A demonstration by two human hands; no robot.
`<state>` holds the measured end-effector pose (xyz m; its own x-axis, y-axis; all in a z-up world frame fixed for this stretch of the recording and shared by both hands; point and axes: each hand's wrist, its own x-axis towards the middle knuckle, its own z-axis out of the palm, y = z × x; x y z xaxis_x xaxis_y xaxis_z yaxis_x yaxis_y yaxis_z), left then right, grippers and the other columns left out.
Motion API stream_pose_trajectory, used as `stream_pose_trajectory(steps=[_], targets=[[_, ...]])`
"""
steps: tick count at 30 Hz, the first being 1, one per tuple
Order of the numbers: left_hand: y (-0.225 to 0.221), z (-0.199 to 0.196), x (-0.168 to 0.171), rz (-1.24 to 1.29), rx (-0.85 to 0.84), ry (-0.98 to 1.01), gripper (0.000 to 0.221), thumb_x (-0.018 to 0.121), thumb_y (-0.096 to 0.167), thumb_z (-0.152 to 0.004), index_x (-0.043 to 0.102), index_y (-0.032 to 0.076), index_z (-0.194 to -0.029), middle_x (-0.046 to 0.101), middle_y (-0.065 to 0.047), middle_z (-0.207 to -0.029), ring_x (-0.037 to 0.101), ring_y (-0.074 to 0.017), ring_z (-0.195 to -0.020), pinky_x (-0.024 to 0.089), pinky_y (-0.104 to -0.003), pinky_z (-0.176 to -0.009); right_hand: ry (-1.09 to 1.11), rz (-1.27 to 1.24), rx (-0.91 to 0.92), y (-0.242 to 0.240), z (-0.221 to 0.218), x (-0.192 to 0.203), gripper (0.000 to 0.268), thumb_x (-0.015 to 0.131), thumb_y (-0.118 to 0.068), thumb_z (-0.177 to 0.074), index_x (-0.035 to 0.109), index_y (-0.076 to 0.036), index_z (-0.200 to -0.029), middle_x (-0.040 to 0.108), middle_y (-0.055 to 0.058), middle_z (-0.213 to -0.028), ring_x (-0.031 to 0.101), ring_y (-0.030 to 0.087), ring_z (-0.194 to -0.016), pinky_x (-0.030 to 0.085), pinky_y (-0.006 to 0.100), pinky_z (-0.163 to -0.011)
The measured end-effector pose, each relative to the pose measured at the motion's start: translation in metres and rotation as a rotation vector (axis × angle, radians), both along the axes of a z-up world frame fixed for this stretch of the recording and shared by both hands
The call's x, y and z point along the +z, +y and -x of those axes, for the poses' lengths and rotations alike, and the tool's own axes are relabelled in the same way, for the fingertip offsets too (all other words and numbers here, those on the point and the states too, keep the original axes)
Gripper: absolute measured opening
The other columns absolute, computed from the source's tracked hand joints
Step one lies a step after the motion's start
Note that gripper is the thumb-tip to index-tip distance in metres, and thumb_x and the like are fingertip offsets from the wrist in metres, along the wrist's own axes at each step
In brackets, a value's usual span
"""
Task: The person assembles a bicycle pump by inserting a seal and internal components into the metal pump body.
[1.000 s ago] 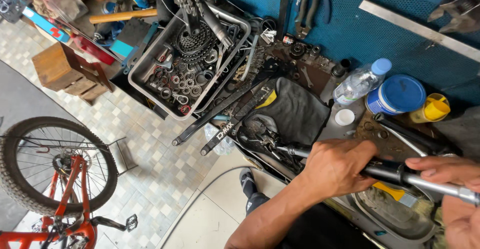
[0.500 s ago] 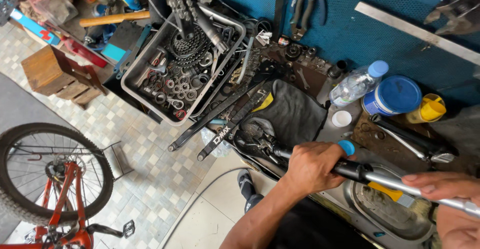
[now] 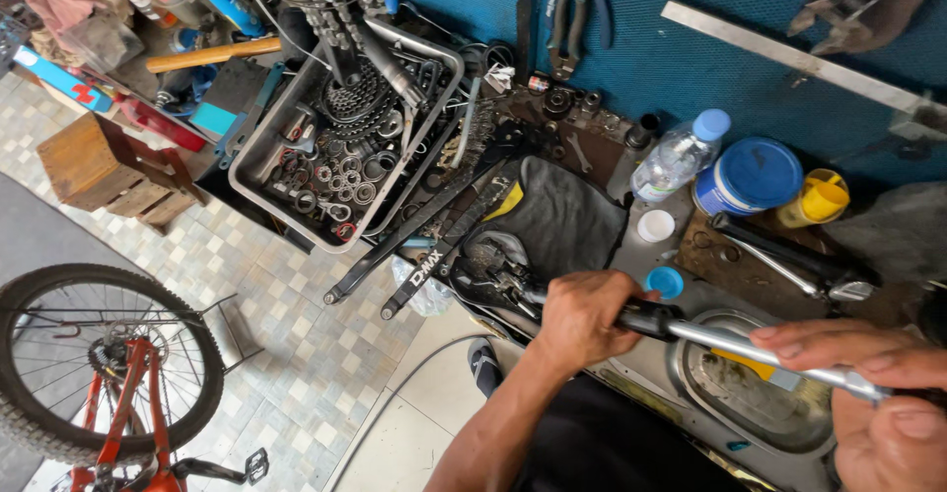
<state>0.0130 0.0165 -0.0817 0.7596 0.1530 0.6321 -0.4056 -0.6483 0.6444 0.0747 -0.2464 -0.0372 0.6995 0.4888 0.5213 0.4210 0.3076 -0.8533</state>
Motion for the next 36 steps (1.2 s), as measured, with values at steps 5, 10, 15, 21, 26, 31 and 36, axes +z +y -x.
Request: stream_pose_trajectory(steps=[5,10,15,21,26,31,36], targets=[[0.004,0.002,-0.001,0.028,0.024,-0.002,0.027,0.083,0.016,-0.089,0.058,0.009,-0.081,0.058,-0.008,-0.067,0.061,-0.0299,-0.059,0.048,-0.042,-0.058,0.048,0.103,-0.036,0.024,0.023,0.062,0.022,0.054,-0.027,-0.111,0.05,-0.008,-0.121,0.069,0.02,-0.108,0.074,0.036,-0.11,0.061,0.058,-0.107],[0.008,0.009,0.015,0.029,-0.015,0.009,0.03,0.085,0.017,-0.086,0.057,0.008,-0.08,0.056,-0.008,-0.066,0.059,-0.0298,-0.058,0.047,-0.04,-0.057,-0.213,0.458,-0.208,0.018,0.013,0.089,0.032,0.061,-0.033,-0.099,0.059,-0.008,-0.118,0.065,0.014,-0.115,0.068,0.021,-0.096,0.058,0.035,-0.089],[0.008,0.011,0.044,0.072,-0.093,0.054,0.03,0.082,0.019,-0.072,0.061,0.008,-0.09,0.062,-0.007,-0.076,0.064,-0.0276,-0.065,0.051,-0.038,-0.063,-0.388,0.598,-0.181,0.007,-0.008,0.094,0.042,0.071,-0.04,-0.087,0.069,-0.01,-0.116,0.065,0.009,-0.111,0.064,0.013,-0.087,0.054,0.023,-0.073],[-0.004,0.002,0.064,0.137,-0.17,0.077,0.04,0.091,0.026,-0.08,0.063,0.005,-0.1,0.069,-0.009,-0.085,0.069,-0.0269,-0.07,0.053,-0.036,-0.064,-0.277,0.58,-0.129,0.002,-0.041,0.094,0.048,0.084,-0.025,-0.076,0.074,-0.007,-0.119,0.062,0.009,-0.109,0.063,0.013,-0.085,0.051,0.027,-0.07],[-0.006,-0.007,0.067,0.12,-0.207,0.057,0.026,0.084,0.019,-0.089,0.066,0.004,-0.101,0.07,-0.008,-0.087,0.07,-0.0269,-0.073,0.054,-0.036,-0.065,-0.064,0.428,0.231,-0.004,-0.069,0.105,0.047,0.083,-0.022,-0.083,0.069,0.0,-0.122,0.068,0.013,-0.108,0.066,0.017,-0.094,0.053,0.028,-0.077],[-0.005,-0.012,0.068,0.1,-0.22,0.067,0.021,0.083,0.018,-0.088,0.069,0.005,-0.096,0.066,-0.008,-0.08,0.067,-0.0275,-0.066,0.051,-0.037,-0.061,-0.141,0.558,0.35,-0.024,-0.096,0.121,0.052,0.074,-0.035,-0.092,0.072,0.003,-0.126,0.07,0.013,-0.108,0.064,0.02,-0.092,0.052,0.029,-0.07],[-0.006,-0.013,0.067,0.103,-0.215,0.067,0.021,0.082,0.019,-0.089,0.069,0.004,-0.096,0.066,-0.008,-0.08,0.066,-0.0274,-0.066,0.051,-0.037,-0.06,-0.055,0.702,0.49,-0.026,-0.121,0.128,0.054,0.066,-0.045,-0.096,0.071,0.0,-0.126,0.073,0.013,-0.109,0.065,0.021,-0.091,0.053,0.03,-0.064]])
